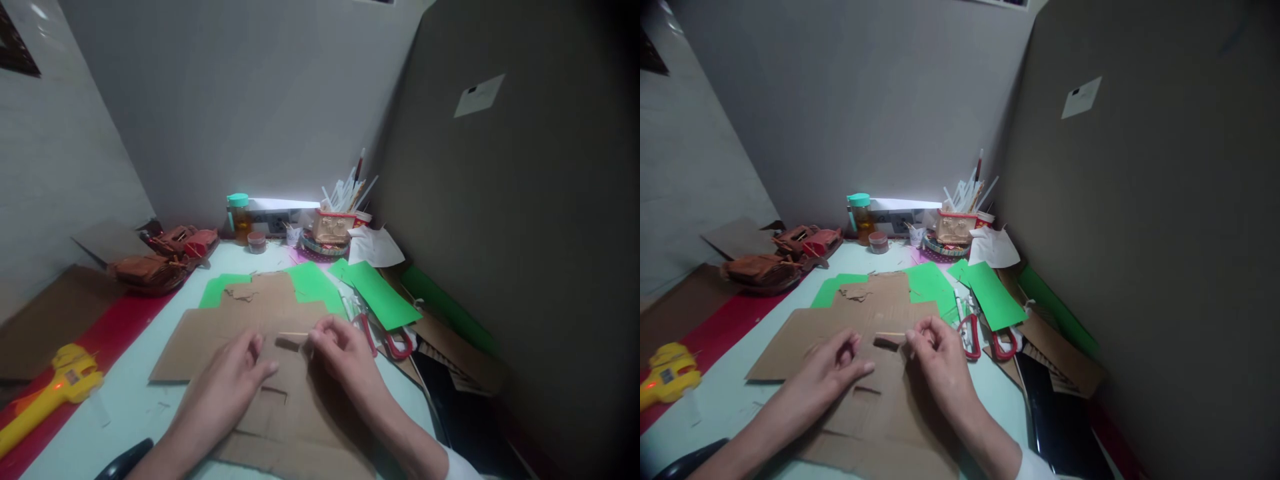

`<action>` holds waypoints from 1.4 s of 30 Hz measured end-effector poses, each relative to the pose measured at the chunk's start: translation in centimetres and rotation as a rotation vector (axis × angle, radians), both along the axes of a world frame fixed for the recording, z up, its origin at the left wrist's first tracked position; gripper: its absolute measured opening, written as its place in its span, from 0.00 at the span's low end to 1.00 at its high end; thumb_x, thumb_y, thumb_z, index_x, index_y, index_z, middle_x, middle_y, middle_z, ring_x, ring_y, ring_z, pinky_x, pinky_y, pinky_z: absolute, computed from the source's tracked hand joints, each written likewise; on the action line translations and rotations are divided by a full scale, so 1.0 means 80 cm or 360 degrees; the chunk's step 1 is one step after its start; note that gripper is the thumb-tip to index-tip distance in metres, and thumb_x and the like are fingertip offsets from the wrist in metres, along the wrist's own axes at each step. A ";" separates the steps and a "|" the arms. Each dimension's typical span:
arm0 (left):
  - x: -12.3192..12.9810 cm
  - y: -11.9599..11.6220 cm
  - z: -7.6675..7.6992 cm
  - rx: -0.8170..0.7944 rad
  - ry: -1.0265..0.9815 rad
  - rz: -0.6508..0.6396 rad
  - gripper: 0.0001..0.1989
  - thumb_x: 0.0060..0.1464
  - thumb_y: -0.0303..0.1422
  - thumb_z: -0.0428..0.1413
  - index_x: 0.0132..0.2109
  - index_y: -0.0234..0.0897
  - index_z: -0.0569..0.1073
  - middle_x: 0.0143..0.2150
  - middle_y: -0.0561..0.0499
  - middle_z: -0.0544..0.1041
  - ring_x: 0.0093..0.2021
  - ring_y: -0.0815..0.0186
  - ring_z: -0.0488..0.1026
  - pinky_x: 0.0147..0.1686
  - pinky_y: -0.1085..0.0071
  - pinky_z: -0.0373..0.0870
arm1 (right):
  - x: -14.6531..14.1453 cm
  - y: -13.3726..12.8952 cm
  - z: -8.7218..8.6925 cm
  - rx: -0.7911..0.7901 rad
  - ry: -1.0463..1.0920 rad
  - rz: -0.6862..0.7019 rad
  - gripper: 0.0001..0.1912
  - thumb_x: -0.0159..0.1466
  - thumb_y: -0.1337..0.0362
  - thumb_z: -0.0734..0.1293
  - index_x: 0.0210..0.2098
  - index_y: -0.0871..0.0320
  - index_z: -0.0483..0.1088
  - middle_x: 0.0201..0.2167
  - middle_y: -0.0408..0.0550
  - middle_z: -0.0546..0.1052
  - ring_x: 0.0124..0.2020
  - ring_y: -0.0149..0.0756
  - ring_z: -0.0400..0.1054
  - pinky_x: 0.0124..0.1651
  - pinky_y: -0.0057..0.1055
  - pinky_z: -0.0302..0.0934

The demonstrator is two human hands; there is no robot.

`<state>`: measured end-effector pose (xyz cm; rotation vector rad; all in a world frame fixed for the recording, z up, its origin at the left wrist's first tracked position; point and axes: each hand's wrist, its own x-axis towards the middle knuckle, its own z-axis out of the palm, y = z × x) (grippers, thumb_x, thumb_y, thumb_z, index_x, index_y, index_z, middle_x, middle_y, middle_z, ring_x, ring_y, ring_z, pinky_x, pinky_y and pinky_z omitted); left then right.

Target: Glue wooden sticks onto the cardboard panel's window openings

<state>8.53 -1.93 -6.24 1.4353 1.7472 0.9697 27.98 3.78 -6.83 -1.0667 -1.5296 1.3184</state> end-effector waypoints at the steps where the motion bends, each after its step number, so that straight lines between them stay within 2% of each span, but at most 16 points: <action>1: 0.003 -0.001 0.004 -0.0007 -0.0159 -0.0003 0.12 0.51 0.38 0.62 0.30 0.44 0.65 0.26 0.58 0.65 0.30 0.59 0.65 0.33 0.65 0.59 | -0.001 -0.004 0.002 -0.0024 0.0035 -0.0013 0.15 0.62 0.52 0.68 0.29 0.56 0.66 0.19 0.34 0.58 0.21 0.29 0.50 0.24 0.27 0.44; 4: 0.014 -0.004 0.017 -0.0027 -0.0697 -0.0080 0.12 0.53 0.43 0.60 0.39 0.43 0.70 0.36 0.52 0.76 0.39 0.58 0.74 0.40 0.64 0.69 | -0.003 -0.018 0.011 -0.0063 0.0107 -0.0033 0.16 0.62 0.50 0.67 0.29 0.55 0.65 0.19 0.33 0.57 0.20 0.28 0.49 0.23 0.26 0.42; 6: 0.021 -0.008 0.023 -0.0057 -0.0973 -0.0116 0.19 0.53 0.43 0.60 0.49 0.41 0.70 0.45 0.46 0.80 0.44 0.55 0.77 0.42 0.63 0.72 | -0.004 -0.026 0.017 -0.0064 0.0124 -0.0041 0.16 0.61 0.51 0.68 0.28 0.56 0.65 0.19 0.34 0.58 0.20 0.28 0.50 0.23 0.26 0.43; 8: 0.025 -0.013 0.027 -0.0097 -0.1132 -0.0081 0.22 0.53 0.41 0.62 0.54 0.41 0.70 0.50 0.45 0.82 0.46 0.56 0.78 0.43 0.65 0.73 | -0.006 -0.033 0.021 -0.0032 0.0127 -0.0080 0.15 0.60 0.52 0.69 0.27 0.56 0.66 0.19 0.35 0.59 0.22 0.28 0.51 0.25 0.26 0.45; 12: 0.029 -0.024 0.033 -0.0168 -0.1405 0.0181 0.22 0.50 0.37 0.69 0.52 0.44 0.76 0.47 0.52 0.85 0.45 0.62 0.81 0.42 0.73 0.75 | -0.007 -0.043 0.025 0.0081 0.0099 -0.0165 0.15 0.60 0.53 0.69 0.25 0.56 0.67 0.18 0.36 0.60 0.22 0.29 0.52 0.26 0.27 0.46; 14: 0.031 -0.029 0.038 -0.0205 -0.1493 0.0321 0.24 0.45 0.37 0.72 0.50 0.45 0.78 0.43 0.54 0.86 0.42 0.61 0.82 0.40 0.72 0.77 | -0.007 -0.048 0.027 0.0057 0.0114 -0.0193 0.14 0.60 0.53 0.70 0.25 0.56 0.68 0.18 0.35 0.59 0.22 0.29 0.51 0.26 0.27 0.45; 19: 0.038 -0.034 0.056 -0.0245 -0.1560 0.0483 0.21 0.37 0.39 0.75 0.41 0.47 0.82 0.34 0.57 0.86 0.34 0.62 0.83 0.35 0.72 0.79 | -0.008 -0.059 0.037 -0.0059 0.0115 -0.0281 0.14 0.61 0.53 0.70 0.26 0.56 0.69 0.19 0.35 0.58 0.23 0.29 0.50 0.27 0.29 0.44; 24: 0.038 -0.037 0.062 -0.0254 -0.1521 0.0404 0.16 0.40 0.40 0.74 0.40 0.51 0.83 0.33 0.59 0.86 0.30 0.63 0.82 0.32 0.72 0.81 | -0.009 -0.061 0.043 -0.0092 0.0119 -0.0283 0.14 0.60 0.53 0.70 0.26 0.56 0.68 0.19 0.34 0.58 0.23 0.29 0.50 0.27 0.29 0.43; 28: 0.040 -0.038 0.060 -0.0224 -0.1484 0.0436 0.17 0.41 0.41 0.73 0.40 0.48 0.83 0.36 0.56 0.87 0.38 0.61 0.83 0.35 0.77 0.79 | -0.010 -0.064 0.046 -0.0071 0.0098 -0.0288 0.14 0.60 0.54 0.69 0.26 0.56 0.68 0.18 0.34 0.58 0.22 0.28 0.50 0.27 0.29 0.43; 30: 0.041 -0.038 0.059 -0.0194 -0.1466 0.0463 0.16 0.39 0.41 0.74 0.38 0.48 0.83 0.35 0.56 0.86 0.38 0.61 0.83 0.33 0.78 0.78 | -0.011 -0.065 0.048 -0.0057 0.0080 -0.0276 0.13 0.61 0.55 0.68 0.26 0.56 0.68 0.18 0.34 0.57 0.21 0.28 0.49 0.26 0.28 0.42; 34: 0.041 -0.038 0.060 -0.0177 -0.1393 0.0503 0.15 0.37 0.42 0.74 0.35 0.49 0.84 0.28 0.60 0.84 0.30 0.65 0.82 0.30 0.79 0.79 | -0.011 -0.062 0.042 0.0079 0.0048 -0.0276 0.12 0.62 0.57 0.69 0.25 0.56 0.69 0.17 0.33 0.57 0.20 0.27 0.49 0.23 0.27 0.42; 39: 0.042 -0.039 0.058 -0.0128 -0.1403 0.0613 0.16 0.34 0.41 0.76 0.33 0.46 0.83 0.25 0.59 0.82 0.29 0.65 0.82 0.27 0.80 0.77 | -0.012 -0.055 0.021 0.0447 0.0073 -0.0238 0.11 0.63 0.60 0.69 0.25 0.55 0.69 0.14 0.32 0.56 0.16 0.25 0.47 0.18 0.24 0.41; 42: 0.044 -0.039 0.057 -0.0135 -0.1449 0.0637 0.16 0.33 0.41 0.76 0.32 0.45 0.82 0.24 0.58 0.82 0.28 0.64 0.82 0.24 0.80 0.76 | -0.013 -0.053 0.015 0.0497 0.0030 -0.0243 0.11 0.64 0.61 0.69 0.26 0.55 0.69 0.15 0.32 0.57 0.16 0.25 0.47 0.17 0.24 0.38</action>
